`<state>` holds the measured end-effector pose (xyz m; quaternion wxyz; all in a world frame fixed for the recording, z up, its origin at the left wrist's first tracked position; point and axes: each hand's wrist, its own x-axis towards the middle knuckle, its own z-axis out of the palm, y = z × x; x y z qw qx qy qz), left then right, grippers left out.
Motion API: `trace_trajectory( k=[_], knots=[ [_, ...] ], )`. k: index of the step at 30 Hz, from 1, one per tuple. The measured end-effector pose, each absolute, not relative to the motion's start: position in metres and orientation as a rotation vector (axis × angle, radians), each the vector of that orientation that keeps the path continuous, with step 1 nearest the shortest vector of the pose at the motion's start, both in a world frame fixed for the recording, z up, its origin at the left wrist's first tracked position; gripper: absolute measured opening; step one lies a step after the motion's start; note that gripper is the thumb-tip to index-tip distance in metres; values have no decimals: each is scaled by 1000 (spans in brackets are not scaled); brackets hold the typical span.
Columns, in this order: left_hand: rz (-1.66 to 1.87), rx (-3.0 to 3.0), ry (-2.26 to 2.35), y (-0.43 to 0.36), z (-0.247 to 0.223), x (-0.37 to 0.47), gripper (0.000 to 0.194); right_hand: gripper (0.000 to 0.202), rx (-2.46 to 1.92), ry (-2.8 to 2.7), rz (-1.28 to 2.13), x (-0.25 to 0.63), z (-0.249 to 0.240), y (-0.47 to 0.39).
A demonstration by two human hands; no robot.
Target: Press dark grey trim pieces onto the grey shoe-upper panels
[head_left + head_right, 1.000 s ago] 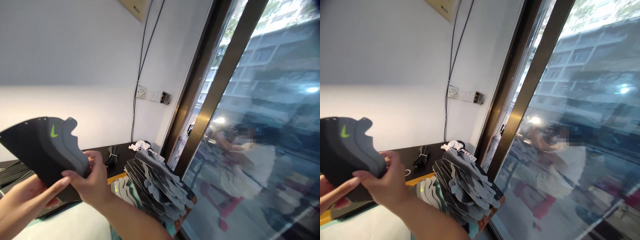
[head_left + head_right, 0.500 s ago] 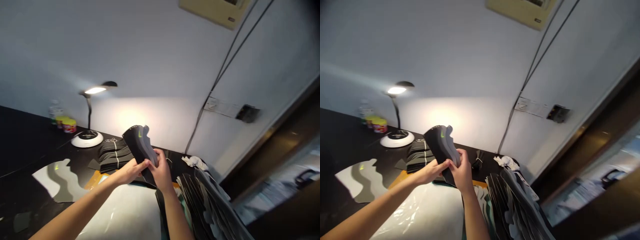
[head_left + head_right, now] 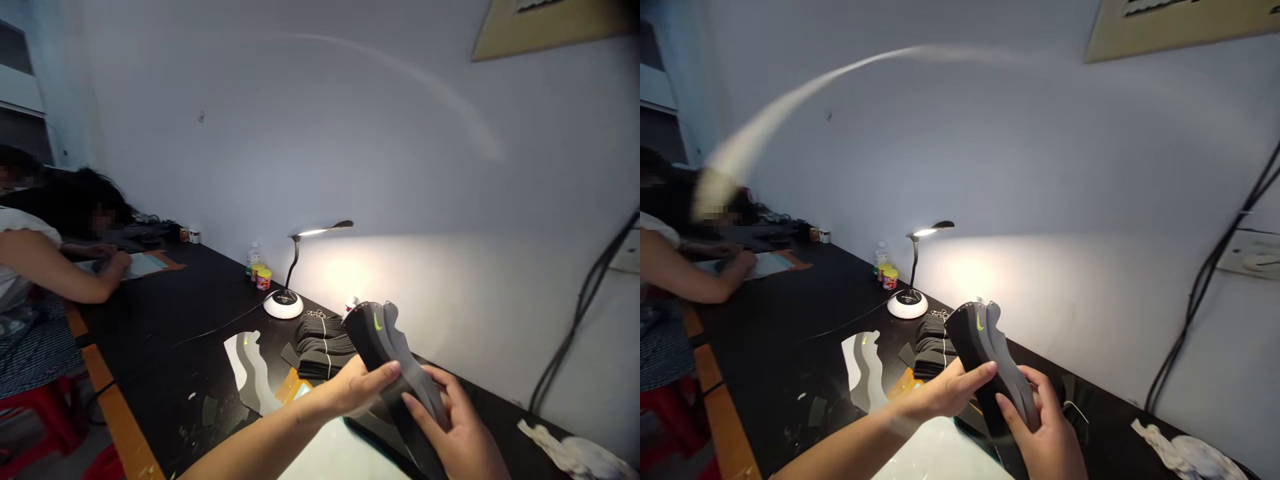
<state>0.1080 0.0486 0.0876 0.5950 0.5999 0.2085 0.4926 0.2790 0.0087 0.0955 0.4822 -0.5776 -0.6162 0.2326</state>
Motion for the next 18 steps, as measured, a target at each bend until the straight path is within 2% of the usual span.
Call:
trace_trajectory(
  k=[7, 11, 14, 18],
  knots=[
    [1288, 1330, 426, 50, 88, 110, 72, 65, -1398, -1570, 716, 299, 89, 23],
    [1225, 1250, 502, 58, 83, 110, 79, 62, -1365, -1608, 732, 294, 95, 14],
    [1273, 1189, 559, 63, 81, 105, 70, 57, -1332, -1631, 678, 287, 100, 9],
    [1287, 1151, 647, 67, 85, 97, 68, 55, -1303, -1668, 772, 285, 101, 6]
  ],
)
